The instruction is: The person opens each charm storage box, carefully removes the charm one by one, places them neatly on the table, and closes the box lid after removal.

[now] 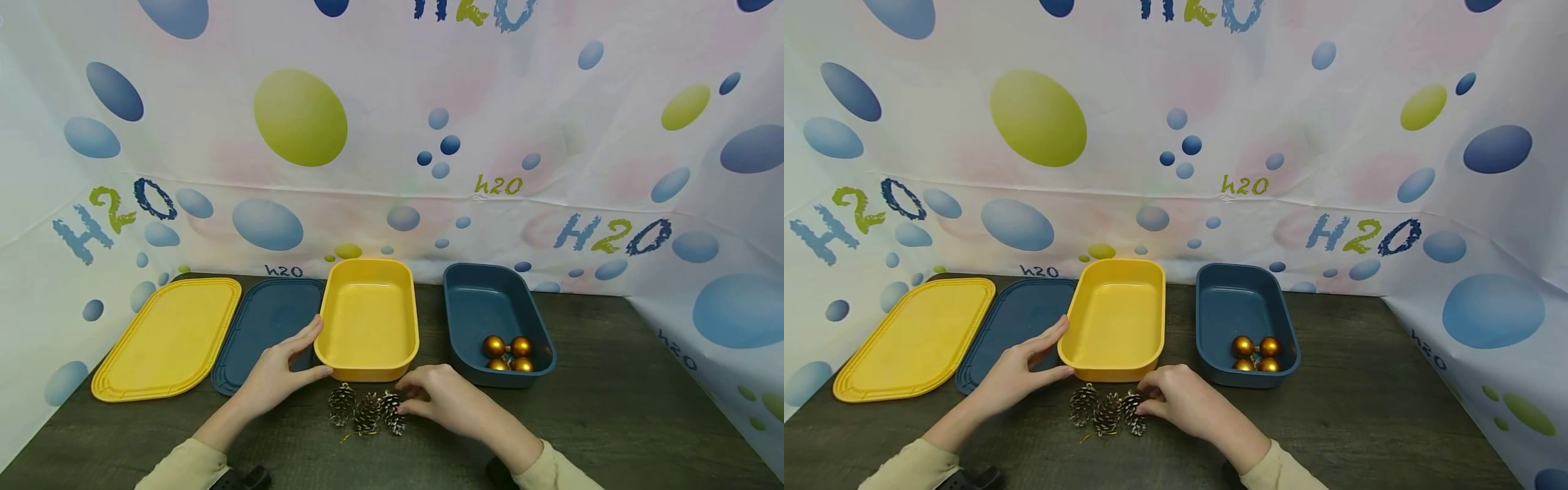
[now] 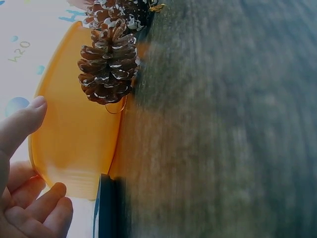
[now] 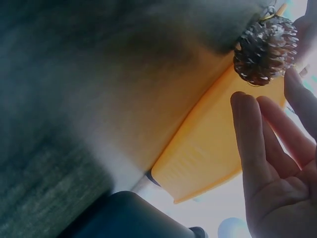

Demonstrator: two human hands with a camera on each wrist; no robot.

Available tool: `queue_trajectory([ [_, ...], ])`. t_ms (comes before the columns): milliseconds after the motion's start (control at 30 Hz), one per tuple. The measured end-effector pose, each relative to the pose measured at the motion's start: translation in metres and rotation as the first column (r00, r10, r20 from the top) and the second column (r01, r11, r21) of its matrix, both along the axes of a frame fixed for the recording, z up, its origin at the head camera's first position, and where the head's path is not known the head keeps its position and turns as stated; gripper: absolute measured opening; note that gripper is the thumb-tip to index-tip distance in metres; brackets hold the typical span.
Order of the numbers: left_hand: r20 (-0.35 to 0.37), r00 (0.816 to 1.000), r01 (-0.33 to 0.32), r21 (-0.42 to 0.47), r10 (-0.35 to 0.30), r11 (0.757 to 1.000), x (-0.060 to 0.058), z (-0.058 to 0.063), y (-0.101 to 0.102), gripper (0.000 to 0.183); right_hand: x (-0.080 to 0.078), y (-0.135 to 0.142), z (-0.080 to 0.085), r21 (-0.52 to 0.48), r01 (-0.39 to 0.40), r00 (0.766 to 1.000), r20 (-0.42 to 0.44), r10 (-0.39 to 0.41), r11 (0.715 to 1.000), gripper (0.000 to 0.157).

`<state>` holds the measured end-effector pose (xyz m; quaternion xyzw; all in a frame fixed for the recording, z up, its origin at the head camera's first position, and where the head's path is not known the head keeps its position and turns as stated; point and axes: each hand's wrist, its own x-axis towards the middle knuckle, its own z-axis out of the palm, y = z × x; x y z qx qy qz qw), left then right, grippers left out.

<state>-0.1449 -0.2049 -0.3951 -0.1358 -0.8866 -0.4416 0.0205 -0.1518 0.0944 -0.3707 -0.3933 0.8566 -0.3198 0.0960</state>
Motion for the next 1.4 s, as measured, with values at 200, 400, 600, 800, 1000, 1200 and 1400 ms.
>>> queue_trajectory([
  [200, -0.006, 1.000, 0.002, 0.004, -0.002, 1.000, 0.000, 0.000, 0.000, 0.085, 0.004, 0.008, 0.008, -0.029, 0.024, 1.000, -0.007, -0.024, 0.999, 0.023],
  [400, -0.001, 1.000, 0.001, 0.003, -0.001, 1.000, 0.000, -0.001, 0.000, 0.084, 0.006, 0.031, 0.022, -0.076, 0.100, 0.995, -0.010, -0.101, 0.992, 0.025],
  [600, -0.022, 1.000, 0.020, -0.003, -0.020, 1.000, 0.000, -0.002, 0.001, 0.081, 0.008, 0.068, 0.037, -0.094, 0.205, 0.973, -0.087, -0.213, 0.974, 0.034],
  [800, -0.015, 1.000, 0.006, -0.001, -0.006, 1.000, 0.000, -0.001, 0.001, 0.083, 0.009, 0.101, 0.047, -0.080, 0.346, 0.932, -0.081, -0.352, 0.935, 0.039],
  [1000, -0.027, 1.000, 0.009, 0.002, -0.009, 1.000, 0.002, 0.000, 0.002, 0.081, 0.007, 0.124, 0.047, -0.021, 0.427, 0.898, -0.106, -0.426, 0.904, 0.057],
  [1200, -0.022, 1.000, 0.012, 0.012, -0.012, 1.000, 0.002, 0.000, 0.002, 0.080, -0.008, 0.150, 0.034, 0.044, 0.429, 0.890, -0.190, -0.414, 0.902, 0.084],
  [1400, -0.018, 1.000, 0.012, 0.003, -0.012, 1.000, 0.001, -0.001, 0.002, 0.081, -0.024, 0.170, 0.025, 0.064, 0.409, 0.911, -0.081, -0.404, 0.910, 0.105],
])
